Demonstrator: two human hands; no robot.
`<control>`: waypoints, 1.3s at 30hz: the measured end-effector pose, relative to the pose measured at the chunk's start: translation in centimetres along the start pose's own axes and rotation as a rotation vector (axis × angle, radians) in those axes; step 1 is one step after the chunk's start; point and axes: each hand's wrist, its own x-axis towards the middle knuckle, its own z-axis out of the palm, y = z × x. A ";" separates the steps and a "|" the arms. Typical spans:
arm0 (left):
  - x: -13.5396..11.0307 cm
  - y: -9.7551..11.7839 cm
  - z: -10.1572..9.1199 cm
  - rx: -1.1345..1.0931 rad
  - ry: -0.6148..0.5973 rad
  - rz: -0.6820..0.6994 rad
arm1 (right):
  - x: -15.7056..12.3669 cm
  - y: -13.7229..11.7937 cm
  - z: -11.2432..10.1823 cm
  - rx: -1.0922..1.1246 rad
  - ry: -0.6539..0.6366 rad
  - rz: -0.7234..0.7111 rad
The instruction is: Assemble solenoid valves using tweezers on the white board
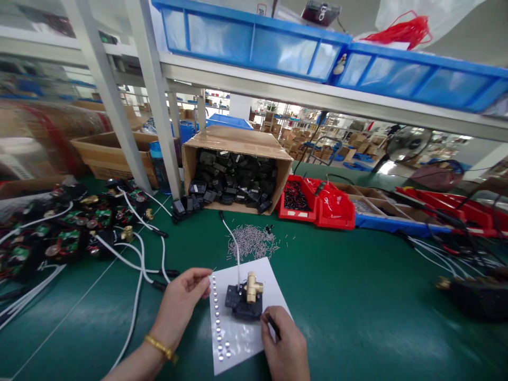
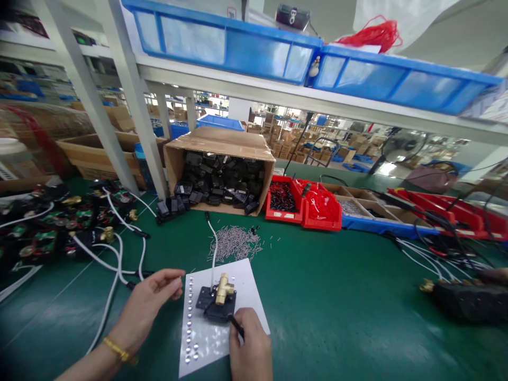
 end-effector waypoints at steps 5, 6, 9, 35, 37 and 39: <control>-5.1 -1.3 1.7 -0.028 -0.031 0.022 | -0.7 -0.2 0.2 -0.031 -0.058 -0.183; -5.2 -1.5 2.2 0.022 -0.032 0.074 | -0.8 0.0 0.2 -0.036 -0.054 -0.190; -4.5 -1.6 3.3 0.132 -0.036 0.232 | -1.1 0.8 0.2 -0.052 -0.059 -0.220; -2.1 -0.7 3.3 0.339 -0.152 0.163 | 0.9 -0.5 -2.2 -0.106 -0.085 -0.019; -2.2 -0.7 3.1 0.348 -0.147 0.184 | 1.8 -1.7 -2.1 -0.162 -0.110 0.111; -2.7 -0.6 2.2 0.355 -0.117 0.212 | 2.8 -2.9 -1.9 -0.201 -0.213 0.128</control>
